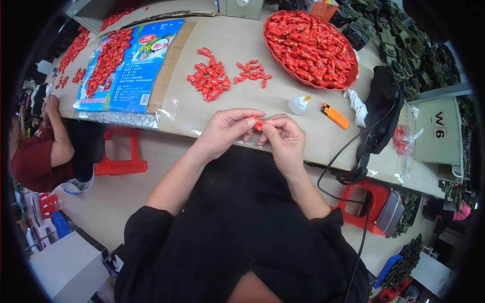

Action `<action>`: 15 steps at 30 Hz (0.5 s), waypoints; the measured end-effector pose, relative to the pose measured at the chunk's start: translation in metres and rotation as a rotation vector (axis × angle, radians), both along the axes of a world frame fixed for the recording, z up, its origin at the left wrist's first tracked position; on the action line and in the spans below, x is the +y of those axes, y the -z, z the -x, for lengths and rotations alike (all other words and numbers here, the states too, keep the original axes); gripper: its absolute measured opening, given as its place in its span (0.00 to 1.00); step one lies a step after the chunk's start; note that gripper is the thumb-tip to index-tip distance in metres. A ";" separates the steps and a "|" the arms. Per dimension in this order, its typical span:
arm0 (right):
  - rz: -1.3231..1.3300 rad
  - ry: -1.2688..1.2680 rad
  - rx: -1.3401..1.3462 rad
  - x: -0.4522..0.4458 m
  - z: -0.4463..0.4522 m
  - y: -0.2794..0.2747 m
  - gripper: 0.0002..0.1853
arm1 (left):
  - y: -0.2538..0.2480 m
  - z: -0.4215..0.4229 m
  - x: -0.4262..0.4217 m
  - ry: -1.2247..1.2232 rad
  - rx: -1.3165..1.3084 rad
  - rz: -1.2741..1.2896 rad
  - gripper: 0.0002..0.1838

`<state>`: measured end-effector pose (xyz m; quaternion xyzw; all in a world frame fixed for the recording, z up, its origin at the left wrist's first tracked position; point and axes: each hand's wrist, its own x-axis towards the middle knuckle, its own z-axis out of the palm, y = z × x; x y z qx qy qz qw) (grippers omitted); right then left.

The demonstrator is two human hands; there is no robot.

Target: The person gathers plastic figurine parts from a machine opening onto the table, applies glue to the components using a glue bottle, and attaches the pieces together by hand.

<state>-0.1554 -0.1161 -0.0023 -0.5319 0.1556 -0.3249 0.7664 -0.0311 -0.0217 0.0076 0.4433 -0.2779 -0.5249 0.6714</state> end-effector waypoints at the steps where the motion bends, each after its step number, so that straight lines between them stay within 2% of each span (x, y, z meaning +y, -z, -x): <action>1: -0.001 -0.001 -0.001 0.000 0.000 0.000 0.02 | 0.000 0.000 0.000 0.001 -0.002 0.002 0.13; 15: -0.013 -0.015 -0.004 0.000 0.001 0.001 0.02 | 0.006 -0.001 0.001 -0.002 -0.017 0.011 0.14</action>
